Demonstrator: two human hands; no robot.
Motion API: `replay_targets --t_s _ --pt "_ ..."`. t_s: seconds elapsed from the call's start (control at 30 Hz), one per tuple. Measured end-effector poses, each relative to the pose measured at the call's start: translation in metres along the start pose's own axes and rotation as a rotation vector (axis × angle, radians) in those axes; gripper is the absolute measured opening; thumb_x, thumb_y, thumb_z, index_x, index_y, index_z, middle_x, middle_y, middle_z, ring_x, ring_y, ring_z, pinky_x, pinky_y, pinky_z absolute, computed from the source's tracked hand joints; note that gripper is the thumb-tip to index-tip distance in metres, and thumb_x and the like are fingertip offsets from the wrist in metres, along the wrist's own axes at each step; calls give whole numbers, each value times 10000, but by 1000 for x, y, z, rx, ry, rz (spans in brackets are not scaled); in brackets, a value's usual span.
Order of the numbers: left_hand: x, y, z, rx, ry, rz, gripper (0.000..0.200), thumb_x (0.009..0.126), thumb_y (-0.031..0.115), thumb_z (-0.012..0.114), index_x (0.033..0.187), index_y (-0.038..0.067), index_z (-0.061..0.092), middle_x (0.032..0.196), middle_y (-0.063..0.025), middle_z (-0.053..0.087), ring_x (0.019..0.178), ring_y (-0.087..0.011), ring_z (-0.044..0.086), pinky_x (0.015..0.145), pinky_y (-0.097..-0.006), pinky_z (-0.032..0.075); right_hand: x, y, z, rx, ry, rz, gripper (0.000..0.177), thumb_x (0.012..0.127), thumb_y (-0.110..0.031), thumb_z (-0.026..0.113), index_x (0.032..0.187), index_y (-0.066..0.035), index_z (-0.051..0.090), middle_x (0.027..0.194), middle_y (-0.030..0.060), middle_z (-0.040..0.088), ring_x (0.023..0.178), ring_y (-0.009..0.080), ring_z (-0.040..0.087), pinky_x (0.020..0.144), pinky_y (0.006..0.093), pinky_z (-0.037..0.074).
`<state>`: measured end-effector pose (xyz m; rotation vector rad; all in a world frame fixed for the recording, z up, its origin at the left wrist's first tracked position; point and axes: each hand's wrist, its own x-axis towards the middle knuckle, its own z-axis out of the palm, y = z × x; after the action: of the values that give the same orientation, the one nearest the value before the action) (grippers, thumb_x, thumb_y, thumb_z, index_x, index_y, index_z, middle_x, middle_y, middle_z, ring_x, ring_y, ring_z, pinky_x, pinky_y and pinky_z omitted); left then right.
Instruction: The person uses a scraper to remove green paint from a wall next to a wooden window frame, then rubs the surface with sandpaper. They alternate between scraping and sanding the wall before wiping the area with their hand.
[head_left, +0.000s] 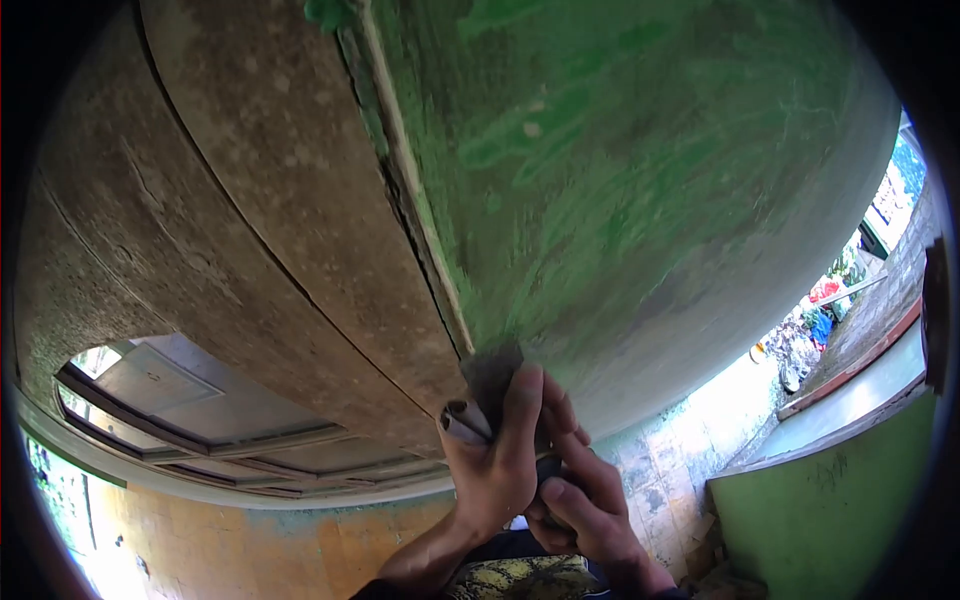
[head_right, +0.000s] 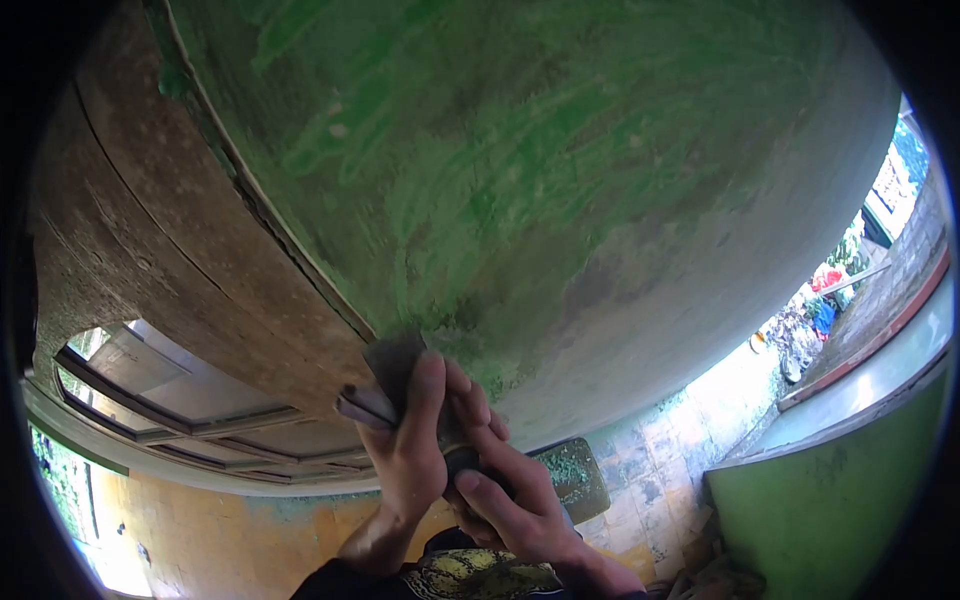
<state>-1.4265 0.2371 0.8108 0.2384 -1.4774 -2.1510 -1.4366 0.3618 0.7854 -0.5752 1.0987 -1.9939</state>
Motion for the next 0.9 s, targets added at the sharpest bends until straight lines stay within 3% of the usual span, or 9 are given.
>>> replay_targets --t_s 0.2,0.33,0.4,0.5,0.57,0.9 --pt "2 0 -2 41 -17 14 270 1030 204 501 863 -4 543 659 -112 578 567 -236 620 535 -366 535 2 2 2 -45 49 -15 636 1000 -77 420 1554 28 126 772 16 522 534 59 436 459 215 343" --pt "-4 3 1 7 21 -25 272 1030 202 499 857 -5 535 660 -113 577 564 -241 617 539 -372 538 3 -10 2 16 -71 -10 652 992 -84 431 1554 34 122 830 32 531 562 64 450 468 212 348" --pt "-2 -6 -3 1 2 -33 274 1031 201 497 852 -4 533 659 -112 575 562 -242 616 539 -375 538 -2 4 1 -116 90 -12 648 994 -94 431 1551 39 128 849 37 538 568 63 448 483 208 350" --pt "-10 -15 -5 -2 34 -63 280 1032 211 500 851 -1 530 661 -111 571 566 -241 611 543 -381 539 -7 4 -5 -8 14 64 626 1000 -99 425 1546 45 153 835 35 534 563 65 446 494 209 355" --pt "-8 -11 -2 -71 52 -59 314 1037 136 460 780 -15 559 676 -72 604 592 -167 628 526 -297 500 -8 3 -6 13 1 89 617 1001 -96 422 1543 46 165 824 31 531 558 64 445 493 210 354" --pt "-3 -8 2 -23 3 34 303 1032 127 464 781 -16 553 652 -84 600 577 -168 622 520 -308 522 -9 7 -4 -31 52 30 610 1011 -84 438 1543 39 166 740 8 508 505 55 420 451 215 338"
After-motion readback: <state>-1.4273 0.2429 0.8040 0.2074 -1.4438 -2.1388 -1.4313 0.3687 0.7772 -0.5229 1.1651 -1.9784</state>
